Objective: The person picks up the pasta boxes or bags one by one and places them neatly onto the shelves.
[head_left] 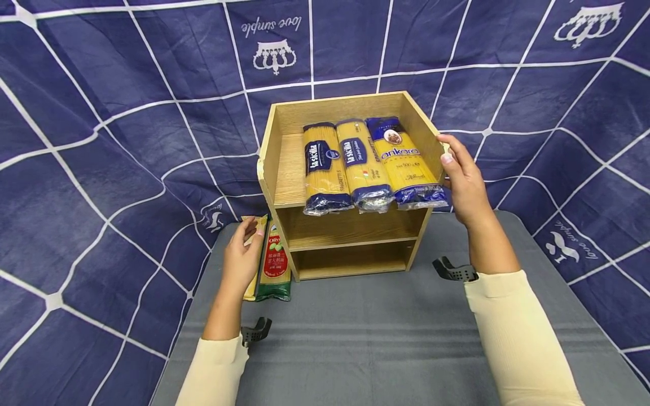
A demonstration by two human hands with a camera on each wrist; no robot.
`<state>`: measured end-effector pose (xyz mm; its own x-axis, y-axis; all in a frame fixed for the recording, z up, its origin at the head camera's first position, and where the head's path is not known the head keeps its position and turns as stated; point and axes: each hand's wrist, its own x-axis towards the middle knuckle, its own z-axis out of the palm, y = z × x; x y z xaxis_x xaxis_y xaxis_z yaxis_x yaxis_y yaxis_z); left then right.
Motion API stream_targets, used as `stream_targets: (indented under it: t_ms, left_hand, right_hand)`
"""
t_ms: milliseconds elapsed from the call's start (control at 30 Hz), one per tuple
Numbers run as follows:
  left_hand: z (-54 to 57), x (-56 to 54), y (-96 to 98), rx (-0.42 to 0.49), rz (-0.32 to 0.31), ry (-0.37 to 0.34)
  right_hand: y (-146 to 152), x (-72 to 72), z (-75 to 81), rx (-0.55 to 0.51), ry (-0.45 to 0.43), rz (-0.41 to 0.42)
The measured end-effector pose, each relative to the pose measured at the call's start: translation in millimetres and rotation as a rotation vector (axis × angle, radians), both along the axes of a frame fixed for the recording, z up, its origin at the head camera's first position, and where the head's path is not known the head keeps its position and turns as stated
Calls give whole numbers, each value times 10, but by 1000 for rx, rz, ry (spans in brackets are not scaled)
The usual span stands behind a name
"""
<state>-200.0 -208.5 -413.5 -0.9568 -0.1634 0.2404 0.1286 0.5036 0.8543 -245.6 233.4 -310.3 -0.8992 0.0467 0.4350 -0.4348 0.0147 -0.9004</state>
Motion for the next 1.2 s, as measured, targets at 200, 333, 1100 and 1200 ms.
stream_targets:
  t_ms: [200, 333, 1100, 1200]
  left_hand:
    - [-182, -1, -8, -3, 0, -78]
    - [-313, -12, -23, -22, -2, -118]
    - [-984, -18, -45, -153, 20, -387]
    - [-1036, -6, -44, -170, 44, -387]
  right_hand:
    - [-11, 8, 10, 10, -7, -16]
    - [-18, 7, 6, -5, -3, -15]
    - [-19, -6, -18, -37, 2, -1]
    - [-19, -6, -12, -33, -5, -6]
